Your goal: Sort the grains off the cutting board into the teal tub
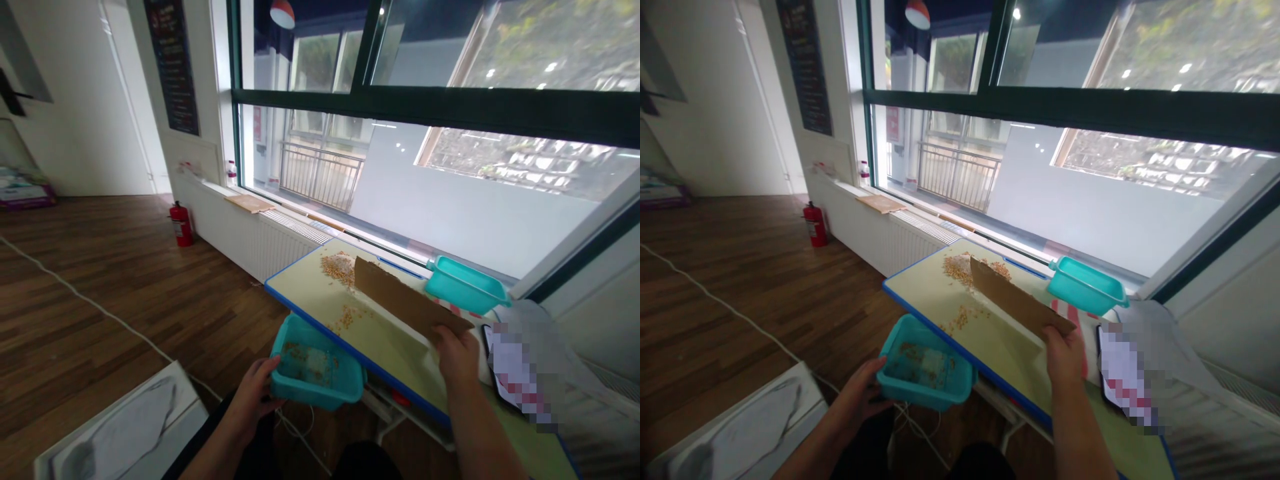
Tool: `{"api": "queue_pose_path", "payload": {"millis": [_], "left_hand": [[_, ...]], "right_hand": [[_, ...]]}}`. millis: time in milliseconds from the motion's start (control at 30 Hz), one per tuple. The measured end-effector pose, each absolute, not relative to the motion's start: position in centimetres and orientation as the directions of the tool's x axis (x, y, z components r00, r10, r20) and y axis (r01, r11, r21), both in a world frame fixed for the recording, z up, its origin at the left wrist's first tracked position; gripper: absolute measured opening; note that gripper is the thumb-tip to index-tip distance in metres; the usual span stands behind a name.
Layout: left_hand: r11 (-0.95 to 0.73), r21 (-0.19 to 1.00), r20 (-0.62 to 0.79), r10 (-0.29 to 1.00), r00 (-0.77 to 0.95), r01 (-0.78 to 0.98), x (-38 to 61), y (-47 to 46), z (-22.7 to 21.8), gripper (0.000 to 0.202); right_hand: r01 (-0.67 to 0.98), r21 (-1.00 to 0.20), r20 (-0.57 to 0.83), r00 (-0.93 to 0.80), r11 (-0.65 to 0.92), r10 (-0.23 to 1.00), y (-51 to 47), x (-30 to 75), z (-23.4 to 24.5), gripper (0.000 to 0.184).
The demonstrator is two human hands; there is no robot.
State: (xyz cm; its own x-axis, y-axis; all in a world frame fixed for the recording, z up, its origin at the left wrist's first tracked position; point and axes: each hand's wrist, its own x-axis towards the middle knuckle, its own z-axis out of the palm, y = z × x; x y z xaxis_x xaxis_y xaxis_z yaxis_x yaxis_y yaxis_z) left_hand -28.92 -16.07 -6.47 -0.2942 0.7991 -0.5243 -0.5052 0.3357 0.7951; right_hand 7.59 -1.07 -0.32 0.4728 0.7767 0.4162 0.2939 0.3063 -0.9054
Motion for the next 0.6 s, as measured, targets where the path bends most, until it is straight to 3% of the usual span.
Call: {"api": "queue_pose_path", "payload": {"millis": [167,600], "left_hand": [[0.346,0.784,-0.540,0.789,-0.291,-0.516,-29.3,-16.0,-6.4,0.033],[0.338,0.780,-0.531,0.804,-0.270,-0.526,-29.5,-16.1,-7.2,0.038]], "right_hand": [[0.250,-0.936,0.350,0.584,0.248,0.732,-1.2,8.1,-0.4,0.030],[0.346,-0.927,0.341,0.627,0.142,0.701,-2.5,7.5,0.5,0.026]]}}
